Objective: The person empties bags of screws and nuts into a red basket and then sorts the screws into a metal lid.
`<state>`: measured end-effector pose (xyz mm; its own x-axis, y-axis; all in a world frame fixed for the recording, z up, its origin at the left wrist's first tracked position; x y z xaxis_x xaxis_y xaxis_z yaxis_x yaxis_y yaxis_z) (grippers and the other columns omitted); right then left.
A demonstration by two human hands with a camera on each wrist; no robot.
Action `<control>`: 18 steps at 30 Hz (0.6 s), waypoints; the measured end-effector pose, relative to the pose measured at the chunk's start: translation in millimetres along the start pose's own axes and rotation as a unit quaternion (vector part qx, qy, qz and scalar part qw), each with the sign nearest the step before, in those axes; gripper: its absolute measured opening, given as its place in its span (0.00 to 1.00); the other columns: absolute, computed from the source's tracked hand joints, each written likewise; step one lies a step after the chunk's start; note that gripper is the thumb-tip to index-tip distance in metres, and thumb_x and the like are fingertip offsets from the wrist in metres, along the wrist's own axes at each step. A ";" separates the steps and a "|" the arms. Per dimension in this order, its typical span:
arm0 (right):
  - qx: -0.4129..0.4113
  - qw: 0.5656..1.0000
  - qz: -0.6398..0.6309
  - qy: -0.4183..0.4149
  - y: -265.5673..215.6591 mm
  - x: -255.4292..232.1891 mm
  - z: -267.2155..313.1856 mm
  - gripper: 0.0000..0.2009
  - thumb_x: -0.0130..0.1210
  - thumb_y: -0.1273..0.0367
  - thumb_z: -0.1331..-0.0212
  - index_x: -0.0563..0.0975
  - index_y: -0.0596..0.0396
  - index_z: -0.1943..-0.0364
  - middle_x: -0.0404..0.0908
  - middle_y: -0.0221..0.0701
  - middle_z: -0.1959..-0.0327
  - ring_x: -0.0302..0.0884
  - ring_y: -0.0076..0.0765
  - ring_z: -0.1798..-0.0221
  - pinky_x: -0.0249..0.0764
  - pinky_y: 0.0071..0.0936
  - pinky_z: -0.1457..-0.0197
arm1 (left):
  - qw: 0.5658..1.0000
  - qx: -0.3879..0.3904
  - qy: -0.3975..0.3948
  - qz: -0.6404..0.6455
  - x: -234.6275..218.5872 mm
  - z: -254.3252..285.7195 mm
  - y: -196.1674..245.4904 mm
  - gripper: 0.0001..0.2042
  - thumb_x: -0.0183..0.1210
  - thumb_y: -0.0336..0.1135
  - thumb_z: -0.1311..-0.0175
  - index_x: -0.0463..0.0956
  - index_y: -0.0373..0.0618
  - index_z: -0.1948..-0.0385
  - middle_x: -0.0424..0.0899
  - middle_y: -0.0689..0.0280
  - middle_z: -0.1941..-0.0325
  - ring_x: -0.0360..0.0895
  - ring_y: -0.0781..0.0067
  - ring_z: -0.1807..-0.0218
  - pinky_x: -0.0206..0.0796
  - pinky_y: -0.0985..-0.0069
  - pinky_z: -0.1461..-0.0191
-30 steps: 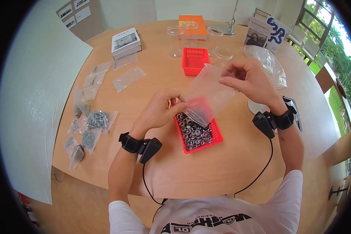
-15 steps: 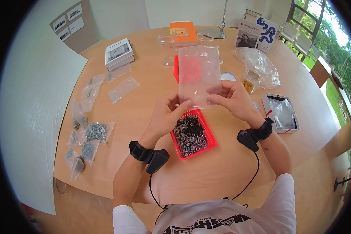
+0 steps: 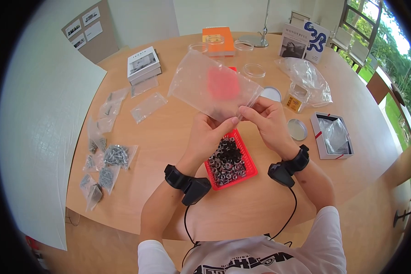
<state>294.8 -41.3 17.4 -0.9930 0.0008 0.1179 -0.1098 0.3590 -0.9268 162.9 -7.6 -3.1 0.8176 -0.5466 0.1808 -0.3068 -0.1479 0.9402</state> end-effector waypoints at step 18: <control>-0.129 0.920 0.283 0.239 -140.4 -241.4 37.7 0.10 0.57 0.70 0.31 0.79 0.60 0.51 0.78 0.23 0.71 0.73 0.15 0.71 0.66 0.16 0.67 | 0.990 0.008 0.010 -0.139 -59.5 28.7 -2.1 0.08 0.66 0.24 0.39 0.74 0.41 0.64 0.82 0.66 0.65 0.77 0.82 0.63 0.69 0.81 0.58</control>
<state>548.3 -127.1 105.6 -0.7483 0.6445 -0.1572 0.4943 0.3836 -0.7801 101.0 1.6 -24.1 0.8813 -0.4661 -0.0776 -0.0766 -0.3031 0.9499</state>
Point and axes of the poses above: each hand's wrist, its own z-axis away from the middle knuckle, its own x-axis out of the palm, y = z × x, the point moved 10 cm from there along -z, towards the middle knuckle
